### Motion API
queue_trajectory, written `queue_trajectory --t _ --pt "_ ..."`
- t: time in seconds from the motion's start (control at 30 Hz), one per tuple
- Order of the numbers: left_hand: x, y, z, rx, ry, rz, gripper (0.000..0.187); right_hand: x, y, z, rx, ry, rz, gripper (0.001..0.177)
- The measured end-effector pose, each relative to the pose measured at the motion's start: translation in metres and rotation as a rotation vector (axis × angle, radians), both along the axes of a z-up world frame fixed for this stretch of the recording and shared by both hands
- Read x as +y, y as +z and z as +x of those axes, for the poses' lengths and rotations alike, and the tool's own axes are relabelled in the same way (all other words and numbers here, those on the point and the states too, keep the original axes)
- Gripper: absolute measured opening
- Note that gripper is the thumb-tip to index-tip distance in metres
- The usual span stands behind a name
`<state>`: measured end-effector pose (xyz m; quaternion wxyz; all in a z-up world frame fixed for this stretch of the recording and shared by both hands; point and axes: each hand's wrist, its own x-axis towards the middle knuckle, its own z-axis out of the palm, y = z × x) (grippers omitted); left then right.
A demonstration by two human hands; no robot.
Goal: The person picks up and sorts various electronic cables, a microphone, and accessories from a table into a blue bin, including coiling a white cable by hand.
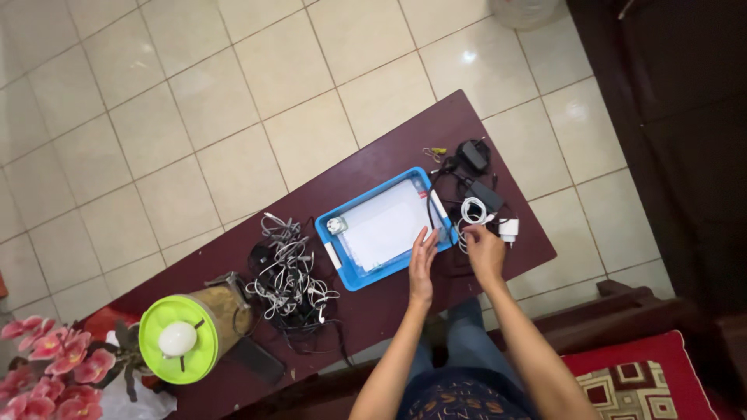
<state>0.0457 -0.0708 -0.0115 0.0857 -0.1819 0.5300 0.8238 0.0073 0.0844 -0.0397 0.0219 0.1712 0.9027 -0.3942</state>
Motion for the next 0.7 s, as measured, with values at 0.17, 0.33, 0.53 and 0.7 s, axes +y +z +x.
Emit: queue_trajectory --t 0.17,0.33,0.53,0.7 --pt "-0.022 0.006 0.005 0.025 0.047 0.002 0.064 -0.006 0.016 -0.011 -0.022 0.010 0.056 0.014" --pt "-0.057 0.005 0.015 0.024 0.112 -0.054 0.066 -0.028 0.046 -0.027 -0.127 0.115 0.383 0.022" --pt "-0.102 -0.005 0.028 0.013 0.240 -0.050 0.067 -0.067 0.072 -0.041 0.111 0.234 0.163 0.019" --pt "-0.128 -0.008 0.036 -0.005 0.304 -0.070 0.066 -0.130 0.072 -0.042 0.034 0.370 -0.106 0.023"
